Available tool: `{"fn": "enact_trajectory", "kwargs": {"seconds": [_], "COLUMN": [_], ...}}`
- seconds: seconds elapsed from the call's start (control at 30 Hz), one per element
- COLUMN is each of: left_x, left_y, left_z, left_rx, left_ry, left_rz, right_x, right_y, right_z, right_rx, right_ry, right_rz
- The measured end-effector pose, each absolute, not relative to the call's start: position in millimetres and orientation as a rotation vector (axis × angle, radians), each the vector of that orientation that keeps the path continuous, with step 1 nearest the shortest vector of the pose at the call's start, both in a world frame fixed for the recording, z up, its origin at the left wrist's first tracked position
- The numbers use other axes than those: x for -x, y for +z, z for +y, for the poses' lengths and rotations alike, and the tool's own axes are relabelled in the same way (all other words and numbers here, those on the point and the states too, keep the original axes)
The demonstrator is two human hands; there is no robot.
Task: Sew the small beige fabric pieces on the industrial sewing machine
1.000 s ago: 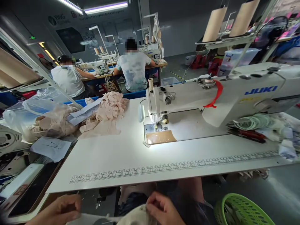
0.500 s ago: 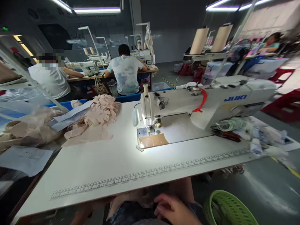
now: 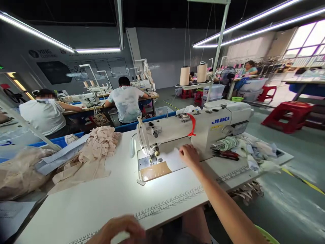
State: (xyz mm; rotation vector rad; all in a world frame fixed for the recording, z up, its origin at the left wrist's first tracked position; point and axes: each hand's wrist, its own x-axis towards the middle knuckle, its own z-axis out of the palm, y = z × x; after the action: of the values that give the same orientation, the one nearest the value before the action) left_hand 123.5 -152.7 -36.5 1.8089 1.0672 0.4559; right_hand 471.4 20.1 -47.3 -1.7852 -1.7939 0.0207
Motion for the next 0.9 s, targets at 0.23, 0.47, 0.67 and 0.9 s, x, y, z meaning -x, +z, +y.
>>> {"fn": "enact_trajectory", "kwargs": {"seconds": [0.23,0.47,0.67,0.9], "left_x": [-185.0,-192.3,-157.1,-71.4], "left_y": [-18.8,-33.4,-32.0,-15.8], "left_z": [-71.1,-40.4,-25.5,-22.2], "left_rx": [-1.737,-1.544,-1.928,-2.085], "left_ry": [0.847,0.812,0.604,0.558], "left_rz": [0.969,0.963,1.546,1.663], "right_x": [-436.6,-388.2,-364.8,-354.0], "right_y": [-25.0,-25.7,-51.6,-66.5], "right_z": [-62.8,-71.3,-23.8,-18.1], "right_rx": [1.372,1.254,1.337,1.182], "right_ry": [0.519,0.729,0.462,-0.045], "right_rz": [-1.893,-1.858,-2.062,-2.212]}}
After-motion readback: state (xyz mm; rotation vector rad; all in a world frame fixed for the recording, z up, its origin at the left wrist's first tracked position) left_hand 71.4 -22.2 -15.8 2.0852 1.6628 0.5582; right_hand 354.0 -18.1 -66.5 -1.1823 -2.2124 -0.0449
